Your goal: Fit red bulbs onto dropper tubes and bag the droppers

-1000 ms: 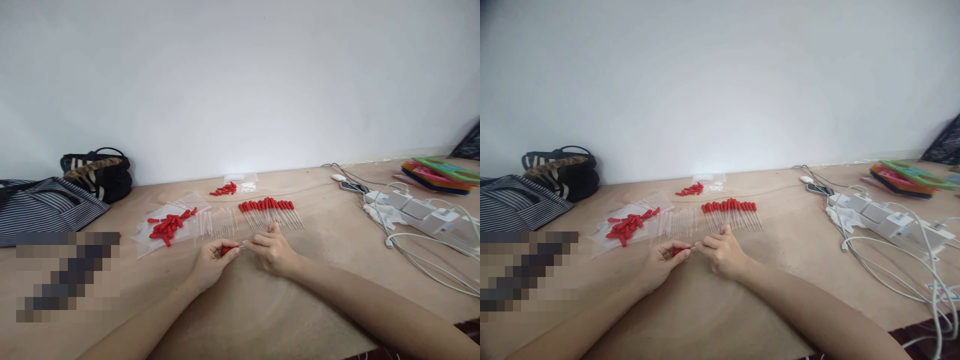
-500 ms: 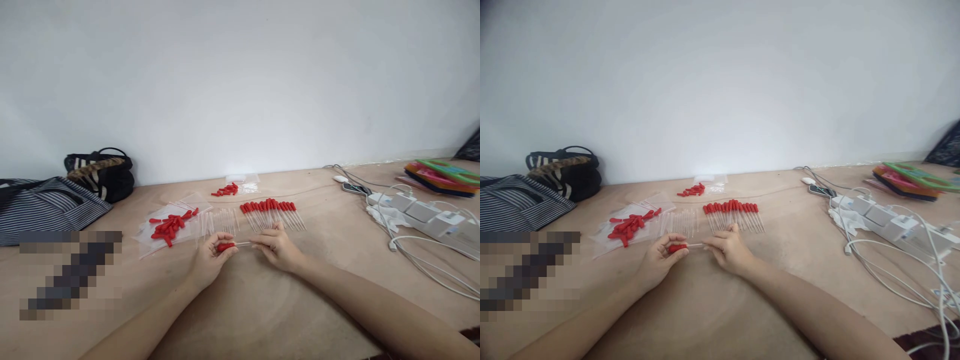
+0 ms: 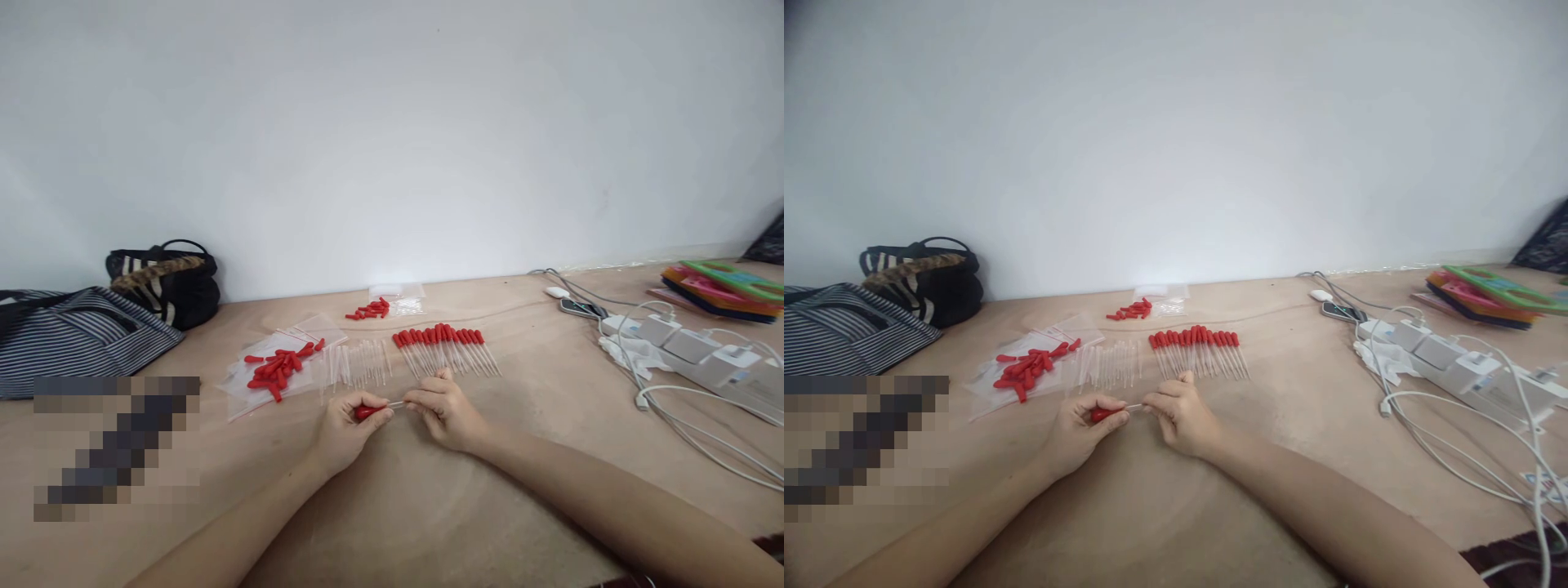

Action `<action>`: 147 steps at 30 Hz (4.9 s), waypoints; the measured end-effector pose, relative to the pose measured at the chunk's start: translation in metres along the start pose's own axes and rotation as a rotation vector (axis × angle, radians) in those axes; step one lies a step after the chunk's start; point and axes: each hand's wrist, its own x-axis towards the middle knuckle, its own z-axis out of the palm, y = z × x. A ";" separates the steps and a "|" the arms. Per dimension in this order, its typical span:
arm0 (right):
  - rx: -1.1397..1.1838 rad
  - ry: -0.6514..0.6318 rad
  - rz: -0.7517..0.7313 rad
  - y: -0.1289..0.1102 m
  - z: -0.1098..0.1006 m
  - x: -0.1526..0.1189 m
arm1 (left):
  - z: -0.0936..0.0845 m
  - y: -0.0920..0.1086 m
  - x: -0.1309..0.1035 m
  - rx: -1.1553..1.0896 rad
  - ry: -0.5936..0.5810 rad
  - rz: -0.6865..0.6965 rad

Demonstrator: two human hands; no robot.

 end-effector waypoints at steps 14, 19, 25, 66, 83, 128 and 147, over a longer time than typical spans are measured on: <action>-0.144 0.040 0.179 0.019 -0.014 0.000 | -0.031 0.006 0.014 0.295 0.030 0.052; -0.437 0.176 0.387 0.040 -0.012 0.013 | -0.078 0.001 0.031 0.843 0.235 0.130; -0.630 0.132 0.455 0.050 0.005 0.032 | -0.112 0.006 0.030 1.189 0.248 -0.084; -0.357 -0.379 0.892 0.008 0.048 0.106 | -0.089 0.004 0.028 0.254 0.136 -0.094; -0.168 -0.121 0.271 0.016 -0.023 -0.002 | -0.026 0.009 0.001 0.529 -0.239 0.186; 0.001 -0.159 0.039 -0.002 -0.014 -0.006 | -0.002 0.011 -0.006 -0.042 -0.171 -0.129; 0.126 -0.135 0.142 -0.011 -0.001 -0.001 | -0.002 0.009 -0.006 0.019 -0.146 -0.110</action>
